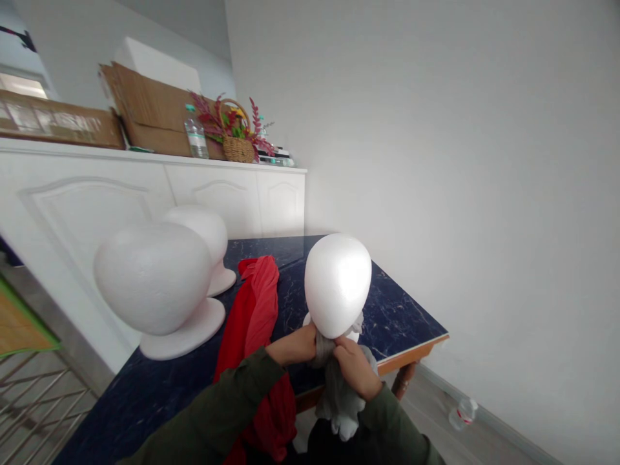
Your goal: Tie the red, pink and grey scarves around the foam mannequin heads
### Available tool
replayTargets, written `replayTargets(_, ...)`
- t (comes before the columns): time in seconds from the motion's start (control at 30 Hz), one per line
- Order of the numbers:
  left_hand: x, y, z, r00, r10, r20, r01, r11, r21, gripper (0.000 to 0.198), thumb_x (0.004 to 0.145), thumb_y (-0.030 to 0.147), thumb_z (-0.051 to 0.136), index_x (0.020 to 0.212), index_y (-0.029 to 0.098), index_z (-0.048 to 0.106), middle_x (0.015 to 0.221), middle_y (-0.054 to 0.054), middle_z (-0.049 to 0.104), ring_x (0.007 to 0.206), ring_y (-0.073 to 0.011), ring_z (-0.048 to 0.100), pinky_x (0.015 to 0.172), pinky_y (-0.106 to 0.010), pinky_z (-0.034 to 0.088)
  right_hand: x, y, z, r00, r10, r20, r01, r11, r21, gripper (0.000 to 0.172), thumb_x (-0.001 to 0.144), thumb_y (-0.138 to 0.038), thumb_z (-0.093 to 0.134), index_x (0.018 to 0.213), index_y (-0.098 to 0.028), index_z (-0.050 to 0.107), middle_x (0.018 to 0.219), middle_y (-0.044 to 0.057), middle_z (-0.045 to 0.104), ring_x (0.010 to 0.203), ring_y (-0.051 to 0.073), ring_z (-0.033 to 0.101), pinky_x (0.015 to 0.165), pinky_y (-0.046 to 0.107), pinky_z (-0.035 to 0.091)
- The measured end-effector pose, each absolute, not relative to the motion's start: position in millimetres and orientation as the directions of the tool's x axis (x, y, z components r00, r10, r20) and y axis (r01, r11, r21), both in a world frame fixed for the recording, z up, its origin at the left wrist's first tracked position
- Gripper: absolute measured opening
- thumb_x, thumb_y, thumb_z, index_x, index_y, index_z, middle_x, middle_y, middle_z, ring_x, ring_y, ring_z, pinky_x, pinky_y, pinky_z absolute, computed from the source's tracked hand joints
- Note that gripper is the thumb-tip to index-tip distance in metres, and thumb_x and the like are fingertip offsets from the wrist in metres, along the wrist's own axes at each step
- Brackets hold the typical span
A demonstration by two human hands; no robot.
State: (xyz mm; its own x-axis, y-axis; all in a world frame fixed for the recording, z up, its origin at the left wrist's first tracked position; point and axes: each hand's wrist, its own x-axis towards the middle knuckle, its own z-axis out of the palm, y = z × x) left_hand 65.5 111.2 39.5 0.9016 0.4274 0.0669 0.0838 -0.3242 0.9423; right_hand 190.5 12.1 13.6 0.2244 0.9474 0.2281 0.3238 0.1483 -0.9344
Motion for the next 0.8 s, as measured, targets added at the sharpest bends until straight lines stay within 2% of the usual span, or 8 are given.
replayTargets(0.07,66,109,35,0.906,0.407,0.118,0.073,-0.424,0.903,0.033,0.067,0.012,0.053,0.098,0.019,0.063,0.103,-0.006,0.062,0.103,-0.0240,0.049,0.100,-0.035,0.028,185,11,11,0.245,0.955,0.170,0.126,0.143,-0.982,0.013,0.074,-0.027,0.052,0.071,-0.024,0.064,0.082,0.003,0.065,0.093,0.025,0.056,0.089,0.038,0.038)
replayTargets(0.17,68,108,30,0.904,0.392,0.171,0.077,-0.543,0.836,0.032,0.068,0.012,0.050,0.098,0.018,0.062,0.098,-0.007,0.063,0.102,-0.0242,0.050,0.098,-0.036,0.030,178,8,12,0.154,0.984,0.091,-0.157,0.115,-0.981,0.026,0.076,-0.041,0.057,0.089,-0.020,0.064,0.085,0.005,0.066,0.089,0.024,0.059,0.085,0.039,0.042)
replayTargets(0.3,72,107,29,0.872,0.470,0.137,0.086,-0.421,0.903,0.036,0.062,0.012,0.058,0.097,0.016,0.061,0.098,-0.007,0.062,0.102,-0.0247,0.050,0.095,-0.034,0.033,173,5,14,0.079,0.995,0.053,-0.398,0.080,-0.914,0.035,0.069,-0.039,0.067,0.095,-0.016,0.063,0.081,0.005,0.067,0.083,0.021,0.061,0.081,0.036,0.044)
replayTargets(0.4,73,107,28,0.812,0.582,-0.048,0.144,-0.120,0.982,0.038,0.054,0.007,0.059,0.091,0.014,0.061,0.086,-0.005,0.063,0.096,-0.0232,0.051,0.088,-0.033,0.037,173,6,11,0.098,0.995,0.033,-0.450,0.074,-0.890,0.033,0.066,-0.037,0.069,0.091,-0.017,0.063,0.076,0.003,0.067,0.081,0.021,0.062,0.079,0.036,0.045)
replayTargets(0.47,73,109,25,0.801,0.561,-0.209,0.214,0.057,0.975,0.033,0.051,0.004,0.058,0.082,0.011,0.062,0.071,-0.004,0.062,0.080,-0.0216,0.055,0.076,-0.034,0.042,173,7,9,0.101,0.995,0.008,-0.434,0.051,-0.900,0.030,0.065,-0.037,0.070,0.086,-0.017,0.064,0.073,0.003,0.067,0.079,0.021,0.062,0.078,0.036,0.044)
replayTargets(0.53,73,112,22,0.816,0.496,-0.297,0.255,0.152,0.955,0.029,0.050,0.005,0.056,0.078,0.010,0.062,0.062,-0.003,0.059,0.067,-0.0191,0.056,0.067,-0.034,0.044,173,8,8,0.110,0.994,-0.017,-0.378,0.026,-0.925,0.028,0.064,-0.038,0.070,0.081,-0.016,0.065,0.070,0.002,0.067,0.077,0.021,0.062,0.079,0.036,0.044)
replayTargets(0.63,74,115,21,0.831,0.426,-0.358,0.262,0.267,0.927,0.025,0.054,0.009,0.057,0.078,0.011,0.062,0.062,-0.003,0.060,0.065,-0.0170,0.057,0.066,-0.031,0.044,174,6,12,0.114,0.993,-0.021,-0.331,0.018,-0.943,0.030,0.064,-0.040,0.070,0.082,-0.017,0.065,0.073,0.002,0.067,0.082,0.021,0.061,0.083,0.036,0.042)
replayTargets(0.8,78,111,24,0.827,0.419,-0.375,0.230,0.356,0.906,0.021,0.062,0.018,0.060,0.082,0.012,0.061,0.070,-0.003,0.064,0.073,-0.0165,0.058,0.071,-0.029,0.044,177,-1,20,0.005,0.998,-0.059,-0.433,-0.051,-0.900,0.036,0.068,-0.045,0.066,0.092,-0.018,0.062,0.086,0.005,0.067,0.088,0.022,0.060,0.080,0.035,0.044)
